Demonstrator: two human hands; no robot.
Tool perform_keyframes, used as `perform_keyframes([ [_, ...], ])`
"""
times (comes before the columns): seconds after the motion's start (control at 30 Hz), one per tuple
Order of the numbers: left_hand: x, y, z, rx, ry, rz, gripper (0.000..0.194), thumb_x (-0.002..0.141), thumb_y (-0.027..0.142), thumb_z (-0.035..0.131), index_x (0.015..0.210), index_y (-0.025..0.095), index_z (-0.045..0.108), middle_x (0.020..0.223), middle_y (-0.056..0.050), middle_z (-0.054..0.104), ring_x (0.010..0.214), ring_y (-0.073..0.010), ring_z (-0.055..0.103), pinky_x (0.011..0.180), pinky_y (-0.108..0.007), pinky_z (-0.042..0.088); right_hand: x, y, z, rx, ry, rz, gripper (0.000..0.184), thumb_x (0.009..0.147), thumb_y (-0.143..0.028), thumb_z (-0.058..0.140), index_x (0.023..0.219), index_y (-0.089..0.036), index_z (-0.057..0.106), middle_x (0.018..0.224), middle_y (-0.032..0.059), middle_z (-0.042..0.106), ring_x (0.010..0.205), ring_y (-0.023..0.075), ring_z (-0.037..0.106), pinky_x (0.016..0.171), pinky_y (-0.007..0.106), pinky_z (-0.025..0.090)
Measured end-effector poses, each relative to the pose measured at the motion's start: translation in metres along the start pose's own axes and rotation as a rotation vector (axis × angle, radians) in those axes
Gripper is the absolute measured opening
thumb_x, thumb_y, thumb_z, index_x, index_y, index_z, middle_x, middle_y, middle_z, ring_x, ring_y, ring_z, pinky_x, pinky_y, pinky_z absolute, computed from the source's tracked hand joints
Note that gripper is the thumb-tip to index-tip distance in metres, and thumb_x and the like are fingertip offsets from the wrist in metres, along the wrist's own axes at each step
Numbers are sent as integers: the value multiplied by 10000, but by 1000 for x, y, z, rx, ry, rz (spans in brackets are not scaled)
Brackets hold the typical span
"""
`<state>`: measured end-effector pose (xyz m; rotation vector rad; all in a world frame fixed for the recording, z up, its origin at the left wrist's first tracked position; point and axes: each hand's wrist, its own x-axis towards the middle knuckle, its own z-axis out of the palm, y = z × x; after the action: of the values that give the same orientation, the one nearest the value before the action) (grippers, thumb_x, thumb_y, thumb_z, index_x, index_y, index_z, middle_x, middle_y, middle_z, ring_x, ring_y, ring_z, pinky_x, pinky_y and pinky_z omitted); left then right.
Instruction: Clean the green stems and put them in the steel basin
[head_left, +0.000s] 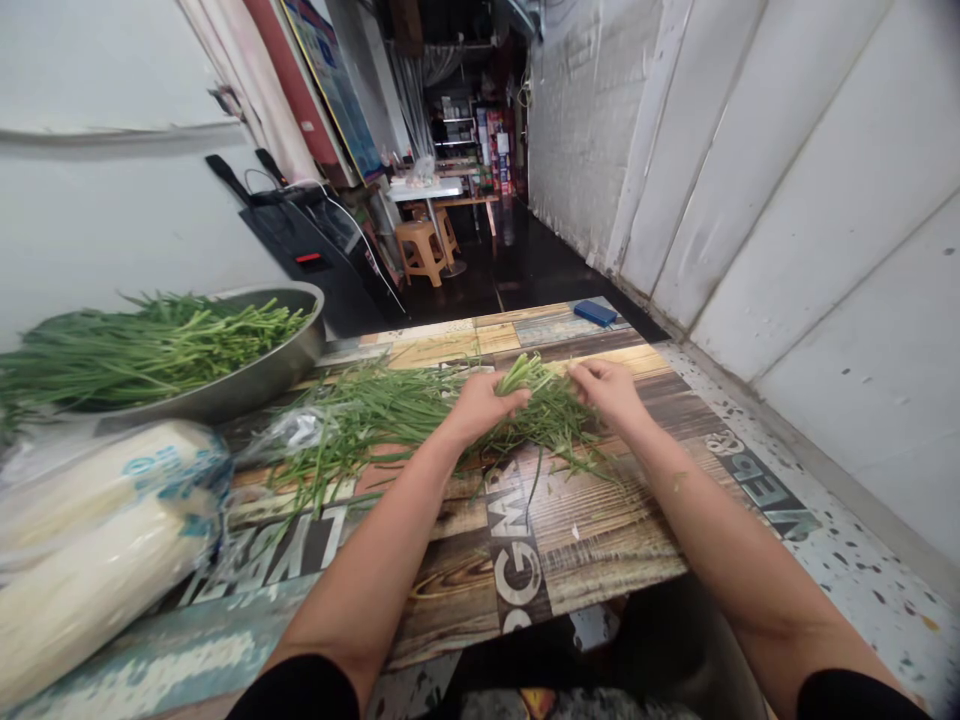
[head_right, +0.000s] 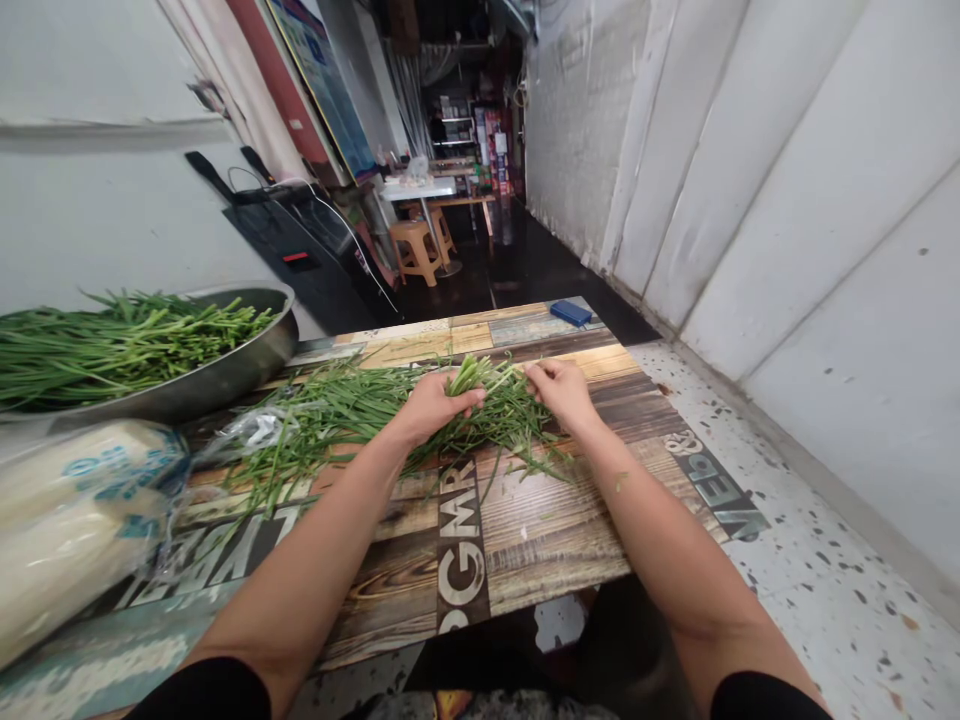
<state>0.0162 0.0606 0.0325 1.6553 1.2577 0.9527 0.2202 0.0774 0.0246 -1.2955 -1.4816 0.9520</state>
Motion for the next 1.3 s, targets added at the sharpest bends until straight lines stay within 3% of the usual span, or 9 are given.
perform_keyframes([
  [0.1,0,1,1,9,-7,-2,204,717,347,658,705,145,629,606,-15,621,486,-105,509,521,-229,403,2,1,-8,-295,111,-118,456,860,-490,450,531,-191,551,513,38,541,521,147,505,577,282,408],
  [0.17,-1,2,1,34,-12,3,201,720,342,649,693,144,623,595,-5,611,487,-104,509,524,-228,401,-1,-1,-9,-441,152,-323,260,835,-348,489,709,-172,633,724,77,622,672,182,562,672,303,441],
  [0.27,-2,4,2,57,-4,18,189,719,327,643,686,143,621,568,8,593,480,-105,509,514,-225,394,-6,-3,-4,-451,10,-574,274,756,-220,552,1003,-161,656,1058,115,621,943,231,579,844,352,457],
  [0.33,-2,4,2,74,5,38,184,716,324,647,714,141,640,569,11,598,488,-110,514,514,-224,396,-6,-3,-1,-421,-130,-624,231,768,-227,583,970,-183,687,1108,103,624,1042,244,559,932,387,427],
  [0.6,-2,6,1,226,0,125,211,710,328,652,795,142,706,708,2,678,692,-167,599,676,-254,451,-5,-2,0,-136,-322,-361,112,736,-288,690,794,-216,752,869,39,721,881,209,628,868,358,449],
  [0.87,-2,6,2,257,56,139,190,715,323,657,790,155,705,734,0,689,714,-176,608,684,-260,442,-2,-2,10,402,-67,96,292,556,-424,771,670,-173,677,676,-1,664,647,130,572,651,269,458],
  [1.03,0,1,2,227,48,120,189,732,338,640,752,156,689,638,6,649,633,-159,585,605,-242,418,8,9,0,319,74,89,375,538,-477,775,546,-183,543,539,-29,538,515,95,444,537,250,366],
  [1.17,-1,2,1,244,47,112,206,757,338,619,656,161,646,579,10,607,571,-141,551,583,-240,395,9,13,-5,37,144,26,454,742,-545,584,482,-211,418,459,-38,398,475,106,379,524,271,333],
  [1.3,0,4,0,300,48,152,235,796,338,583,658,157,644,617,0,625,619,-155,572,630,-250,406,10,17,-5,-248,48,-214,251,823,-409,471,718,-198,556,757,49,599,712,179,546,684,318,438],
])
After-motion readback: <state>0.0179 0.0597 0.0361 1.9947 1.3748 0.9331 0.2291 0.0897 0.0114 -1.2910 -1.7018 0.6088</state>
